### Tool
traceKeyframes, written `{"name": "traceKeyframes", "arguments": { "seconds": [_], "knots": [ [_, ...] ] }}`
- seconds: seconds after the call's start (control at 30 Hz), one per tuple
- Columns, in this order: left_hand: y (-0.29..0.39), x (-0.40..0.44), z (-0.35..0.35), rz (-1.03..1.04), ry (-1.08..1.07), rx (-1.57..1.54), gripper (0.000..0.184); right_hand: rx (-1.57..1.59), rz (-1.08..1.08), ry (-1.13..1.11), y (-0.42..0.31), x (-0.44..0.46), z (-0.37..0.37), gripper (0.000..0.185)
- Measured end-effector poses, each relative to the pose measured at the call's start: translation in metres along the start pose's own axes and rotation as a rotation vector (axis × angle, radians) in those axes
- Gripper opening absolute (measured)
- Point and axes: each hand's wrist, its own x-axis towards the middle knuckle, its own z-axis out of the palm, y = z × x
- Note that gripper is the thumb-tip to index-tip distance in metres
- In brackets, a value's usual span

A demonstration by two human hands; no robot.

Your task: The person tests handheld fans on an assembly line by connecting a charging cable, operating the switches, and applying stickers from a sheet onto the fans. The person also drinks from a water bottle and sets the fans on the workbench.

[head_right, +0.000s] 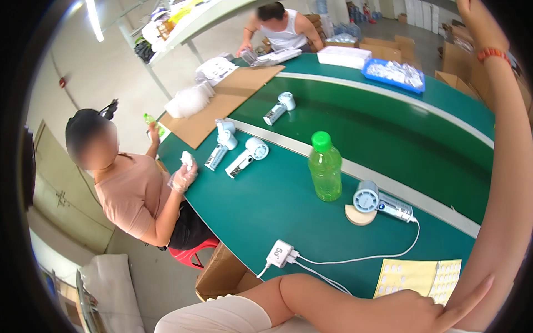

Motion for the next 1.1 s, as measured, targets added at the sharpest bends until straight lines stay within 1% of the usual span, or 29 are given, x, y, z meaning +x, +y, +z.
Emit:
{"name": "traceKeyframes", "arguments": {
  "seconds": [0.07,0.1,0.13,0.17,0.2,0.23,0.27,0.3,0.37,0.43,0.5,0.53,0.6,0.63,0.73,0.77,0.83,0.9,0.93,1.0,1.03,1.07,1.1],
  "knots": [
    [0.013,-0.025,-0.022,-0.172,0.138,0.042,0.084,0.000,0.026,-0.057,-0.001,0.013,0.006,0.037],
    [0.019,-0.038,-0.033,-0.258,0.204,0.054,0.079,-0.027,-0.003,-0.005,-0.020,0.018,-0.018,0.033],
    [0.014,-0.052,-0.036,-0.369,0.351,0.070,0.088,-0.050,-0.036,0.040,-0.033,0.020,-0.035,0.029],
    [0.020,-0.073,-0.059,-0.558,0.438,0.282,0.080,-0.064,-0.057,0.034,-0.035,0.020,-0.038,0.028],
    [0.030,-0.092,-0.084,-0.741,0.556,0.399,0.076,-0.079,-0.079,0.034,-0.032,0.019,-0.037,0.028],
    [0.016,-0.115,-0.098,-0.864,0.724,0.625,0.067,-0.102,-0.093,0.040,-0.031,0.021,-0.036,0.029],
    [-0.002,-0.142,-0.121,-1.039,0.731,0.708,0.065,-0.088,-0.048,-0.019,-0.036,0.020,-0.040,0.028],
    [-0.028,-0.175,-0.146,-1.145,0.711,0.848,0.066,-0.094,-0.044,-0.013,-0.038,0.022,-0.041,0.028],
    [-0.076,-0.240,-0.197,-1.395,0.577,0.812,0.074,-0.109,-0.035,-0.018,-0.040,0.021,-0.045,0.029],
    [-0.123,-0.298,-0.236,-1.500,0.630,0.772,0.075,-0.117,-0.017,-0.044,-0.041,0.021,-0.046,0.029],
    [-0.171,-0.342,-0.262,-1.469,0.590,0.878,0.072,-0.132,-0.012,-0.050,-0.044,0.023,-0.047,0.029],
    [-0.174,-0.342,-0.270,-1.450,0.576,0.928,0.070,-0.139,-0.016,-0.020,-0.043,0.023,-0.045,0.029],
    [-0.192,-0.335,-0.284,-1.553,0.686,0.942,0.066,-0.150,-0.037,0.021,-0.040,0.021,-0.039,0.029],
    [-0.199,-0.329,-0.287,-1.608,0.726,0.941,0.064,-0.170,-0.053,0.006,-0.040,0.021,-0.038,0.029],
    [-0.216,-0.331,-0.296,-1.626,0.738,0.911,0.058,-0.225,-0.089,-0.041,-0.028,0.020,-0.039,0.030],
    [-0.217,-0.333,-0.297,-1.690,0.672,0.917,0.057,-0.230,-0.100,-0.045,-0.024,0.020,-0.037,0.030],
    [-0.215,-0.343,-0.296,-1.822,0.538,0.922,0.054,-0.227,-0.012,-0.083,-0.024,0.018,-0.030,0.034],
    [-0.214,-0.360,-0.300,-2.024,0.439,0.689,0.054,-0.222,0.178,-0.163,-0.028,0.012,-0.022,0.041],
    [-0.233,-0.394,-0.304,-2.074,0.561,0.566,0.056,-0.203,0.210,-0.175,-0.008,0.005,-0.009,0.046],
    [-0.270,-0.461,-0.313,-2.160,0.821,0.339,0.064,-0.179,0.172,-0.163,-0.011,0.002,-0.008,0.042],
    [-0.278,-0.478,-0.322,-2.114,0.794,0.294,0.068,-0.170,0.156,-0.143,-0.011,0.006,-0.012,0.041],
    [-0.213,-0.442,-0.297,-1.709,0.803,0.167,0.077,-0.165,0.071,-0.107,-0.011,0.011,-0.015,0.037],
    [-0.180,-0.409,-0.268,-1.422,0.864,0.287,0.074,-0.162,-0.020,-0.073,-0.012,0.016,-0.020,0.033]
  ]
}}
